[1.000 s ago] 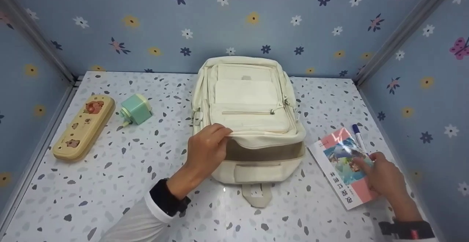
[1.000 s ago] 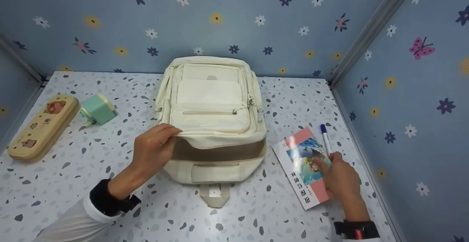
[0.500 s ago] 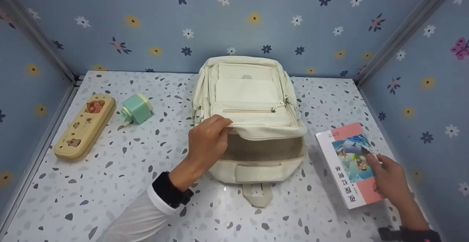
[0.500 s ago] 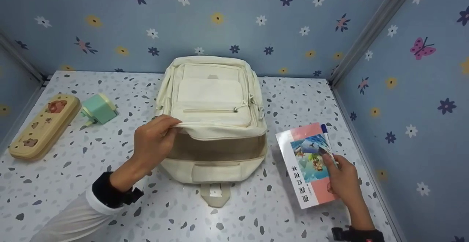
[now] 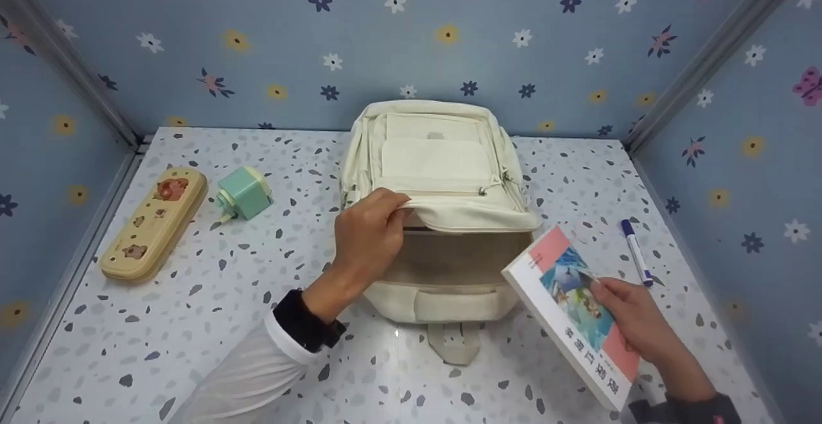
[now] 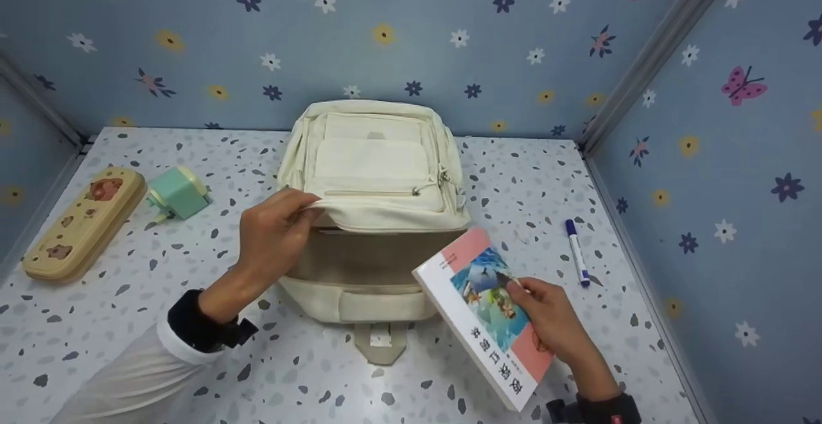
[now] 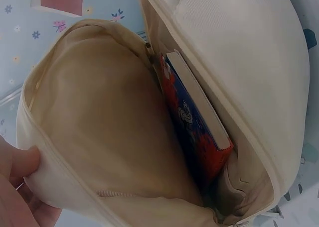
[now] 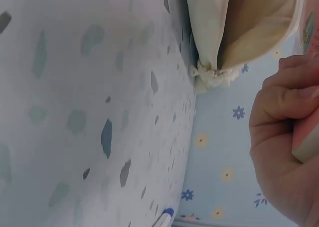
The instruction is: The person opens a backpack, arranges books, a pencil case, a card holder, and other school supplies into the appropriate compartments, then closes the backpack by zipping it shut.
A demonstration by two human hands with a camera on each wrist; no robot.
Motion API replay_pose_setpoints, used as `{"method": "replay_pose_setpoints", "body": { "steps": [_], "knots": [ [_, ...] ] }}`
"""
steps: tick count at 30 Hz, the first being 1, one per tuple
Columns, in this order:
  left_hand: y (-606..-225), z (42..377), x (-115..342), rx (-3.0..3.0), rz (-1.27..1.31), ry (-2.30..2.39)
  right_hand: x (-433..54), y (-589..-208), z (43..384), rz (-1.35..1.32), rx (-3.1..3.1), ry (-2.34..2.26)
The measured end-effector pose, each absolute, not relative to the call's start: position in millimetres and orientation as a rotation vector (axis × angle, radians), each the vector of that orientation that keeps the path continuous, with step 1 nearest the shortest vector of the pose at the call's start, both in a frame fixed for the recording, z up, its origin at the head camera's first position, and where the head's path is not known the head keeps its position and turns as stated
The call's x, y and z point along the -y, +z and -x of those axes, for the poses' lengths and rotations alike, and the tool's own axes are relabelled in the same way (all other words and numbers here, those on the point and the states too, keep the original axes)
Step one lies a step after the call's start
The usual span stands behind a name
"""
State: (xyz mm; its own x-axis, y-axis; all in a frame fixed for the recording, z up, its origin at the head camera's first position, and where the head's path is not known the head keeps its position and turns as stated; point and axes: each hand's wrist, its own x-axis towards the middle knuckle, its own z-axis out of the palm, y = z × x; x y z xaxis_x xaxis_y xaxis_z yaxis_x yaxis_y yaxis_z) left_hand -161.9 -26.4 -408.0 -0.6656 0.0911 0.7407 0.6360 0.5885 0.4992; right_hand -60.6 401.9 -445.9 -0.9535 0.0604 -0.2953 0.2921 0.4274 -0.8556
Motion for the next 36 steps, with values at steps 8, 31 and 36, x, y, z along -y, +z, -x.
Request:
{"method": "replay_pose_setpoints", "body": {
  "steps": [8, 31, 36],
  "knots": [
    [-405.9, 163.6, 29.4, 2.130, 0.590, -1.027, -346.9, -454.9, 88.2, -0.146, -2.402, -1.457],
    [-407.0, 160.6, 27.7, 2.083, 0.636, -1.023, -241.2, -461.1, 156.2, -0.312, -2.304, -1.898],
    [-412.4, 158.4, 28.3, 2.091, 0.642, -1.035, -227.4, -467.0, 164.8, -0.392, -2.189, -2.062]
  ]
}}
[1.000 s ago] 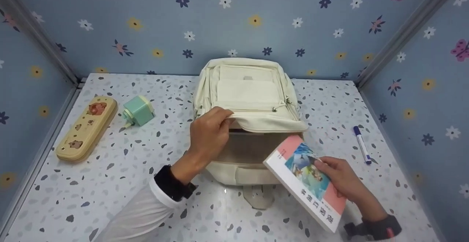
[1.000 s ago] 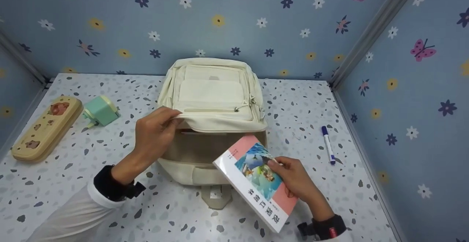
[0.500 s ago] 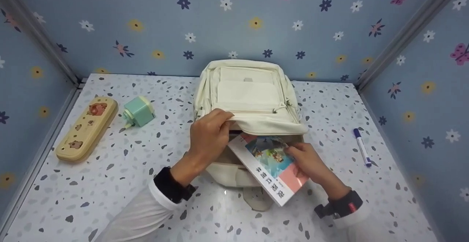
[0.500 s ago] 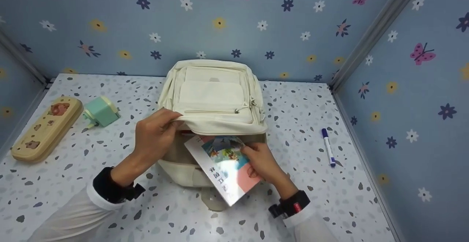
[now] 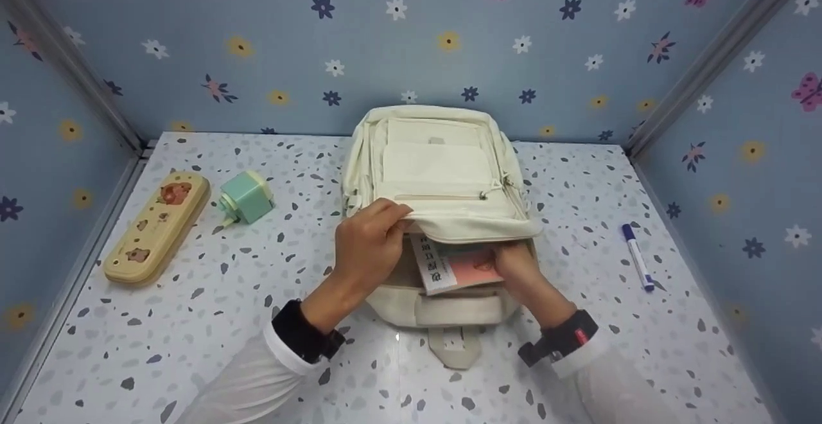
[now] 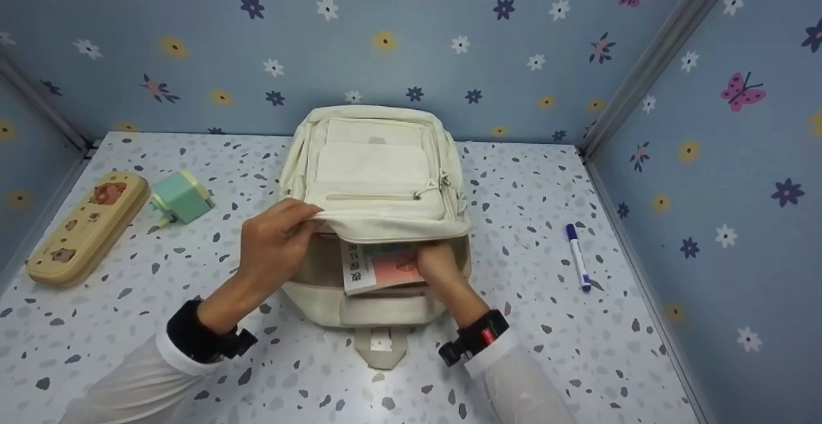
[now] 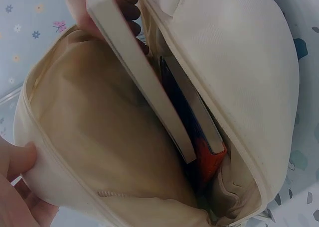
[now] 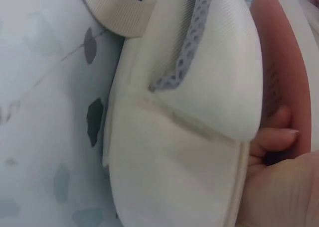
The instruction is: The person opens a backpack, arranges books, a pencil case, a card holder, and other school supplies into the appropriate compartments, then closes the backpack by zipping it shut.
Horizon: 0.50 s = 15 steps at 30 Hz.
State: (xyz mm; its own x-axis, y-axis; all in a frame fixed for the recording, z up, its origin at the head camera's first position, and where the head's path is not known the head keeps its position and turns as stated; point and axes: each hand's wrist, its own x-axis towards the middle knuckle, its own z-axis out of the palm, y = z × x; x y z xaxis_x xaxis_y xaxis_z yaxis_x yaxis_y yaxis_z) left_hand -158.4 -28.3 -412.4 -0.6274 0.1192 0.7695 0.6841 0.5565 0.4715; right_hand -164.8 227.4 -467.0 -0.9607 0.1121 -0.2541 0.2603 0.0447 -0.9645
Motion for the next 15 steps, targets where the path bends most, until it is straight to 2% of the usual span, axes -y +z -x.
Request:
{"method": "replay_pose_setpoints", "body": {
  "steps": [7, 15],
  "knots": [
    [-414.6, 158.3, 27.3, 2.077, 0.654, -1.037, -220.1, -464.5, 167.0, -0.476, -1.963, -2.070],
    [-417.7, 155.0, 27.3, 2.093, 0.652, -1.033, -220.7, -470.9, 172.9, -0.338, -1.673, -2.310]
  ]
}}
